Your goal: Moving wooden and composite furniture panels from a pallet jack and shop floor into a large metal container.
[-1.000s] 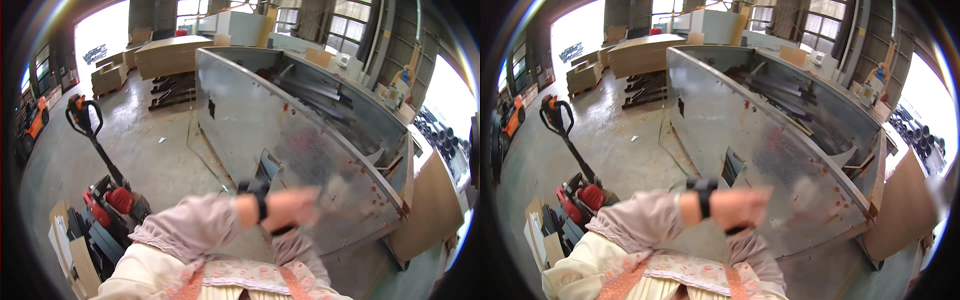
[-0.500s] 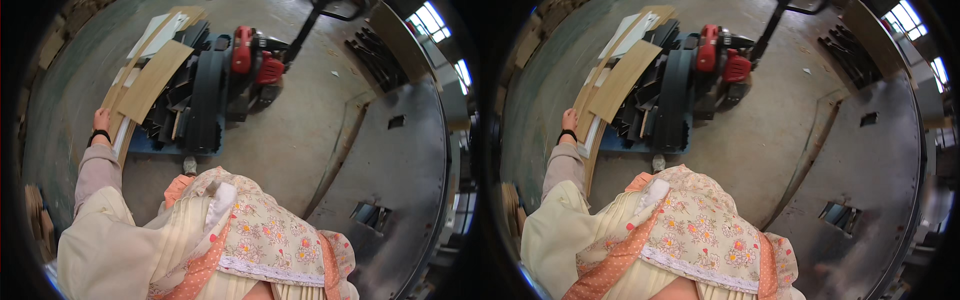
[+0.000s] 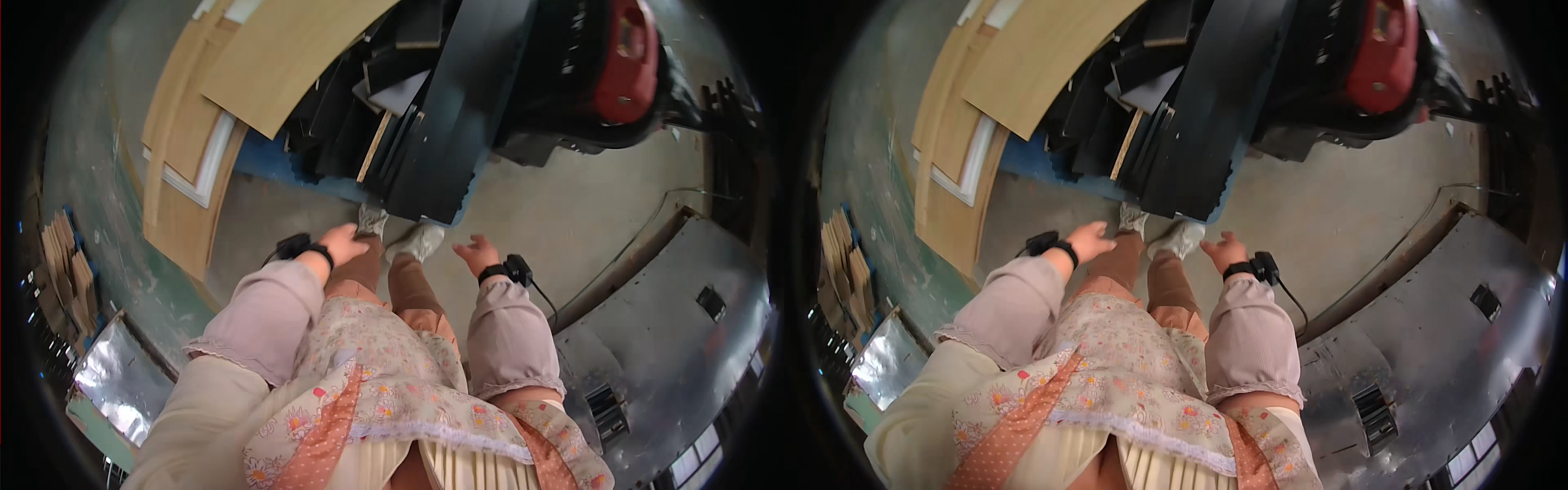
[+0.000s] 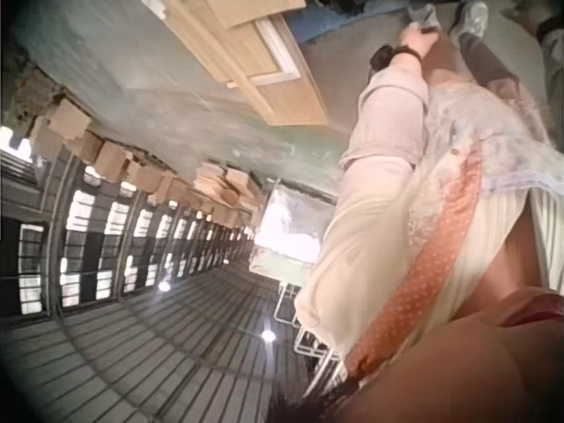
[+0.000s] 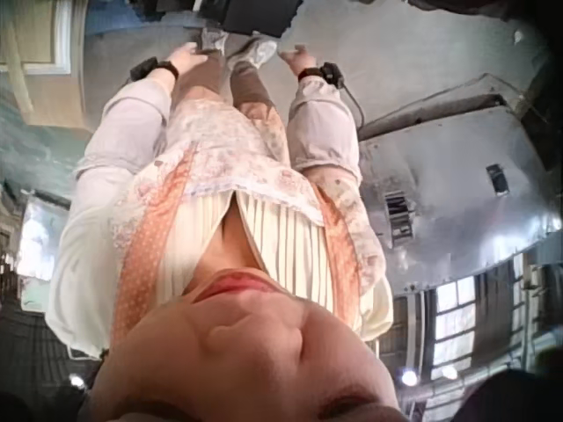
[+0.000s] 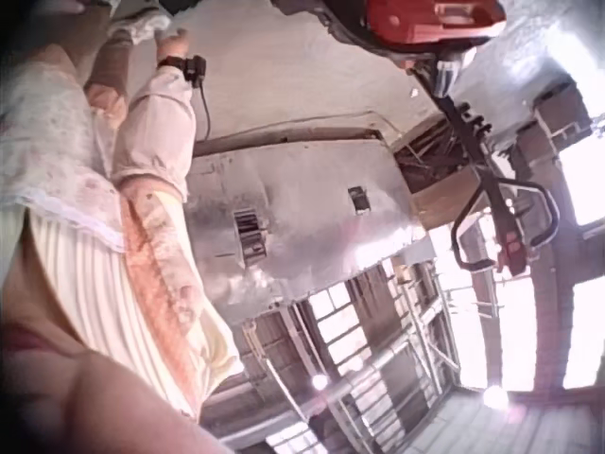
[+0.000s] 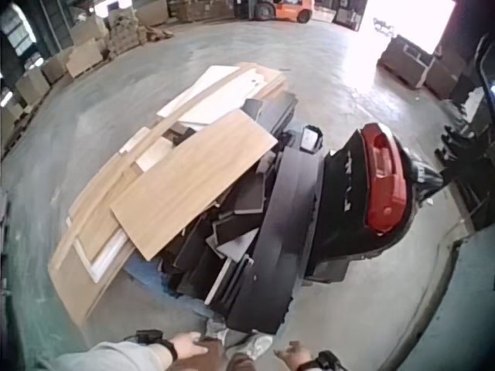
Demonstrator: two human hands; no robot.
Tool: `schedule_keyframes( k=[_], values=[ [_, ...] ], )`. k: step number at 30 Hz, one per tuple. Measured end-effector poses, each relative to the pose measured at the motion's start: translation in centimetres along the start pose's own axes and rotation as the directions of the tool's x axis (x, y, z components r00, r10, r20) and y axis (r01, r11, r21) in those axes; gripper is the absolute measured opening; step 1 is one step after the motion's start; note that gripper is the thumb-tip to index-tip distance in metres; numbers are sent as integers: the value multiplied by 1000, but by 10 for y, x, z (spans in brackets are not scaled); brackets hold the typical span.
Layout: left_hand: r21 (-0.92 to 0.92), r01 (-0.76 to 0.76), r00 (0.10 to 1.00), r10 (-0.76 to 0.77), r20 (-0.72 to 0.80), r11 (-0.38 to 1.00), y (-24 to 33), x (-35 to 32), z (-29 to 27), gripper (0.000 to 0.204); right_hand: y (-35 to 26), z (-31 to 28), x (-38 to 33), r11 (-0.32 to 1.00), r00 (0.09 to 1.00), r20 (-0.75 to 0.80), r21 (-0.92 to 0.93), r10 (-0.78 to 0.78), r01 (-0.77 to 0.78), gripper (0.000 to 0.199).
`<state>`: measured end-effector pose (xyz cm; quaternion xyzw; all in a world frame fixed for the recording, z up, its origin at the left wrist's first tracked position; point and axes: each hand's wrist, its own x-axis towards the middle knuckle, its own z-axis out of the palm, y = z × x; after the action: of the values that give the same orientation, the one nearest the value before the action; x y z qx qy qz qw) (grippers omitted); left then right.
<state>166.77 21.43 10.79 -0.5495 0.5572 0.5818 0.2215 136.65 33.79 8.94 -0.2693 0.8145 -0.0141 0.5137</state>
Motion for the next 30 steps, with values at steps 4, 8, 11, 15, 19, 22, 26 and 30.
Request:
schedule_keyframes(
  k=[4,8,11,15,19,22,26,30],
  values=[
    [-91,35,999,-35,5,995,9,99,37,68,24,46,90,989,999,-42,147,23,-16,80],
    [-129,58,984,-78,-161,990,7,132,61,68,16,55,154,634,988,112,757,109,-156,75],
    [-14,-91,907,77,-415,996,4,135,73,65,30,64,187,370,944,317,890,-85,-266,75],
    [-8,-83,908,72,-412,997,-11,136,75,65,34,71,201,207,901,375,920,-219,-333,75],
    [31,-212,809,193,-556,977,14,128,75,58,38,66,201,181,927,307,945,-215,-271,70],
    [130,-492,735,491,-467,861,54,110,77,54,40,51,187,238,951,213,958,-224,-159,65],
    [-68,-432,846,377,-378,899,89,122,91,67,32,21,152,293,968,166,950,-189,-106,61],
    [-492,-291,957,243,-162,820,128,175,96,68,19,8,108,447,967,150,893,-204,-44,68]
  ],
)
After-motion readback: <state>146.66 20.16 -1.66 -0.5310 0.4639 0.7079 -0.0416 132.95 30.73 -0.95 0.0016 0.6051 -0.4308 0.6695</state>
